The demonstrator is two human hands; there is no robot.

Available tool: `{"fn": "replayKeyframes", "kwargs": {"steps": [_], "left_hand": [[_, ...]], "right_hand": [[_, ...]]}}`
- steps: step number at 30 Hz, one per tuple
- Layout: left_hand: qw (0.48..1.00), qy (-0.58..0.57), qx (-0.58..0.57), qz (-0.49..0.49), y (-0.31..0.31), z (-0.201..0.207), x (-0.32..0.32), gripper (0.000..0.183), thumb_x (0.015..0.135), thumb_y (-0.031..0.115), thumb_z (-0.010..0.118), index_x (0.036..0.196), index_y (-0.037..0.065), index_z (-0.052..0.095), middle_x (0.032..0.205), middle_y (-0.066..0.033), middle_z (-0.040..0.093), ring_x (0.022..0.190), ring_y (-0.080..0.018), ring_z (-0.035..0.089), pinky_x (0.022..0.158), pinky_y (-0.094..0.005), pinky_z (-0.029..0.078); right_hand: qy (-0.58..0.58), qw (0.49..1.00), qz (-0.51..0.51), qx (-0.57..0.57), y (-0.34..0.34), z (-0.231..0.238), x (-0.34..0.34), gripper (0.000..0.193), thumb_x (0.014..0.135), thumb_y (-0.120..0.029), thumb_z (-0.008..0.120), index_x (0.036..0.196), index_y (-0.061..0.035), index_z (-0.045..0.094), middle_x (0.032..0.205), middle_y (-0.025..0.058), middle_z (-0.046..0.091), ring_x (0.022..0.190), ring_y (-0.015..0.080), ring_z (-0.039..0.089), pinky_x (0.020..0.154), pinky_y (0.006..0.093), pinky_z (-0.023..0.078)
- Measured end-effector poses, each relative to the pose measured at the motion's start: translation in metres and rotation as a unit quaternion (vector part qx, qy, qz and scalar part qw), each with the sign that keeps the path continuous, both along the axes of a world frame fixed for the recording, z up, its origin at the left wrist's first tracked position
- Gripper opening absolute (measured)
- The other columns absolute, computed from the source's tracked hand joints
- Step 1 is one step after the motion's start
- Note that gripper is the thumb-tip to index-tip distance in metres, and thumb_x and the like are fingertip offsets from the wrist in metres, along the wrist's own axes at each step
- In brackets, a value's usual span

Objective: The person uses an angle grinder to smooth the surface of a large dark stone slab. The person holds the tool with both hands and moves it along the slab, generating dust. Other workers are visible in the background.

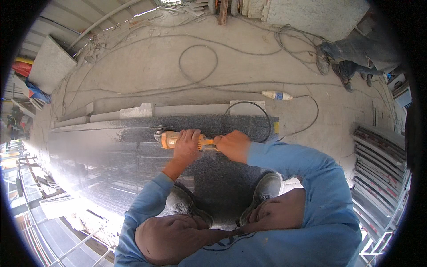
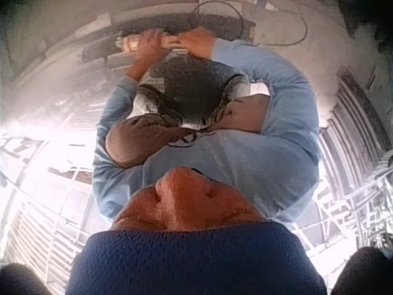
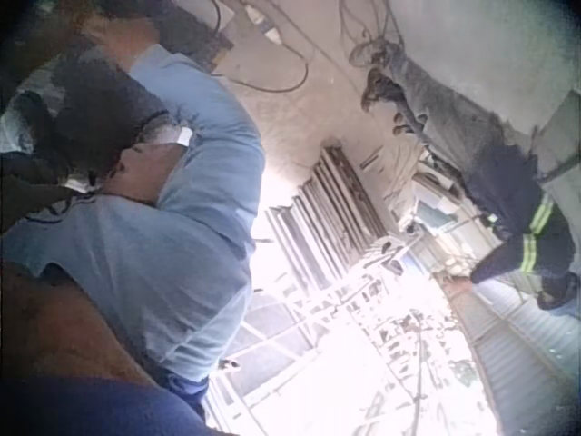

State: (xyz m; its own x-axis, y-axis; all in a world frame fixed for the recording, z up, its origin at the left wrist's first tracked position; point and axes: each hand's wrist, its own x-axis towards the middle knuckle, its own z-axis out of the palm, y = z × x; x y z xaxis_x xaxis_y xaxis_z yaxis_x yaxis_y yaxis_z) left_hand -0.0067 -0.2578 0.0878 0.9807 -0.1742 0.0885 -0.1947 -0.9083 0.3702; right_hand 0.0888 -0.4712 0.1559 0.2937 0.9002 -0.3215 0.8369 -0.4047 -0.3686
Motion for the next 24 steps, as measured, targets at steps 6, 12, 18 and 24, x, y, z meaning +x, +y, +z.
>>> {"fn": "replayKeyframes", "kwargs": {"steps": [6, 12, 18, 24], "left_hand": [[1.0, -0.002, -0.023, -0.006, -0.017, 0.014, 0.005, 0.072, 0.057, 0.016, 0.087, 0.12, 0.004, 0.054, 0.112, -0.0157, 0.058, 0.104, -0.0391, 0.059, 0.093, -0.0487, 0.049], [1.0, 0.006, -0.013, 0.0, -0.014, 0.013, 0.006, 0.071, 0.058, 0.014, 0.086, 0.12, 0.003, 0.054, 0.111, -0.0157, 0.059, 0.104, -0.0365, 0.059, 0.098, -0.0488, 0.046], [1.0, 0.013, -0.002, 0.011, -0.008, 0.008, 0.004, 0.072, 0.057, 0.014, 0.085, 0.121, 0.003, 0.053, 0.11, -0.0156, 0.059, 0.107, -0.0358, 0.059, 0.103, -0.0505, 0.044], [1.0, 0.02, 0.016, 0.009, 0.001, -0.002, 0.003, 0.07, 0.058, 0.012, 0.083, 0.121, 0.002, 0.053, 0.111, -0.0158, 0.059, 0.107, -0.0362, 0.059, 0.104, -0.0507, 0.043]], "right_hand": [[0.002, 1.0, -0.008, 0.008, -0.018, 0.016, 0.001, 0.023, 0.084, -0.007, 0.064, 0.105, 0.0032, 0.059, 0.087, 0.0174, 0.07, 0.081, 0.0325, 0.073, 0.066, 0.0434, 0.057], [0.007, 1.0, -0.012, 0.012, -0.011, 0.011, 0.002, 0.022, 0.086, -0.008, 0.061, 0.105, 0.0032, 0.059, 0.088, 0.0174, 0.07, 0.081, 0.0324, 0.073, 0.066, 0.0426, 0.058], [-0.006, 1.0, -0.007, 0.025, -0.005, -0.013, 0.001, 0.021, 0.089, -0.011, 0.059, 0.106, 0.002, 0.061, 0.091, 0.0158, 0.071, 0.082, 0.0311, 0.073, 0.067, 0.0425, 0.058], [0.007, 1.0, 0.001, 0.012, 0.004, -0.025, 0.002, 0.021, 0.09, -0.009, 0.058, 0.107, 0.0036, 0.059, 0.093, 0.0174, 0.07, 0.083, 0.0325, 0.073, 0.067, 0.0434, 0.058]]}}
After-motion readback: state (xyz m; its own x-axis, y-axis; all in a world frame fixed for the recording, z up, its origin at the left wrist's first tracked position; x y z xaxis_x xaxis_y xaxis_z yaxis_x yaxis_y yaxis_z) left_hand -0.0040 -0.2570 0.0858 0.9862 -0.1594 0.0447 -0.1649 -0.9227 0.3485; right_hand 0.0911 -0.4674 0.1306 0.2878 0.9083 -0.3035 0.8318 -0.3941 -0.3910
